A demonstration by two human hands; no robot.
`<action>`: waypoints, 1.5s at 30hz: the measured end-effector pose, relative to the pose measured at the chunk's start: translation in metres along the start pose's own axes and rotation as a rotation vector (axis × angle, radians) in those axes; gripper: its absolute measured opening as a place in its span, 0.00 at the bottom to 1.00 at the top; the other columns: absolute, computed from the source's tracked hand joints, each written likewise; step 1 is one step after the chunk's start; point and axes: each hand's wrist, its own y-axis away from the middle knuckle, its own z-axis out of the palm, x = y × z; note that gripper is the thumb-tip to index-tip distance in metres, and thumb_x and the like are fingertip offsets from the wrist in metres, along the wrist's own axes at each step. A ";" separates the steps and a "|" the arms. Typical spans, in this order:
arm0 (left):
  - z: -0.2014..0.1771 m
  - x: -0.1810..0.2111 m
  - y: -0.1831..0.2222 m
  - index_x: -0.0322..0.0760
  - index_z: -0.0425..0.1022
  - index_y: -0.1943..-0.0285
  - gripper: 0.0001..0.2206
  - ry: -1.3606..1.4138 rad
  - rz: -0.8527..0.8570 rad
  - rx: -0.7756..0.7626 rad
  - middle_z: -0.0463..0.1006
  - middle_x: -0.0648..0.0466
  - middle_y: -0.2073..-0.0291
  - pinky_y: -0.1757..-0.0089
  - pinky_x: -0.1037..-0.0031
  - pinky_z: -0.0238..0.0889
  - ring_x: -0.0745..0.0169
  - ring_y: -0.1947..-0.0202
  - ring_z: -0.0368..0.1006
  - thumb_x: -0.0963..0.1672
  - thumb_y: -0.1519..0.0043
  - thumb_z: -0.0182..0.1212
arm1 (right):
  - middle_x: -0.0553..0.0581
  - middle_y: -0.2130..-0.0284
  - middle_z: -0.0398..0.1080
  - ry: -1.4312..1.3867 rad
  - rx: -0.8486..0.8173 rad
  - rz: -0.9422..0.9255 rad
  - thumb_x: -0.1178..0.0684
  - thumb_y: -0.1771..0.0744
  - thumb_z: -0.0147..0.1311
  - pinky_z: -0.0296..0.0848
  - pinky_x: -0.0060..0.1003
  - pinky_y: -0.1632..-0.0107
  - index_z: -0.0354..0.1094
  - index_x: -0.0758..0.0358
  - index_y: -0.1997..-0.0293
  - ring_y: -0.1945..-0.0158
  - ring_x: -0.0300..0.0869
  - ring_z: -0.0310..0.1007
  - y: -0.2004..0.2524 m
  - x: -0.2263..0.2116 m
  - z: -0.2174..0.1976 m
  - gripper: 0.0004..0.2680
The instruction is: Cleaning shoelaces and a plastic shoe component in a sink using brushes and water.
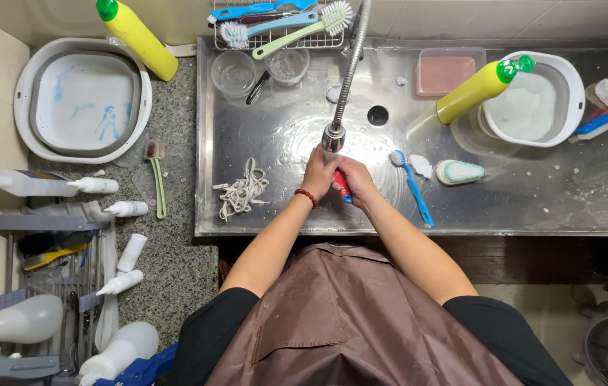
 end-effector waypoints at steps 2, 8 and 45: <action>-0.002 0.016 -0.001 0.33 0.71 0.44 0.15 0.029 -0.010 0.001 0.76 0.42 0.56 0.58 0.62 0.70 0.47 0.58 0.75 0.45 0.36 0.59 | 0.57 0.75 0.70 -0.038 -0.009 -0.022 0.51 0.28 0.46 0.64 0.31 0.76 0.68 0.70 0.55 0.80 0.38 0.65 0.003 -0.002 0.006 0.10; 0.005 0.050 -0.021 0.35 0.72 0.50 0.11 0.257 -0.463 0.000 0.76 0.50 0.66 0.70 0.65 0.67 0.56 0.70 0.72 0.45 0.36 0.57 | 0.53 0.76 0.69 -0.010 0.045 -0.077 0.51 0.29 0.46 0.60 0.31 0.76 0.70 0.64 0.46 0.80 0.37 0.62 0.014 0.006 0.016 0.10; 0.008 -0.041 0.000 0.26 0.74 0.42 0.12 1.046 -0.486 0.059 0.79 0.48 0.52 0.53 0.71 0.70 0.61 0.54 0.75 0.38 0.33 0.56 | 0.45 0.78 0.65 0.161 0.252 -0.268 0.55 0.30 0.52 0.62 0.25 0.73 0.68 0.62 0.34 0.77 0.29 0.60 0.005 0.024 0.004 0.15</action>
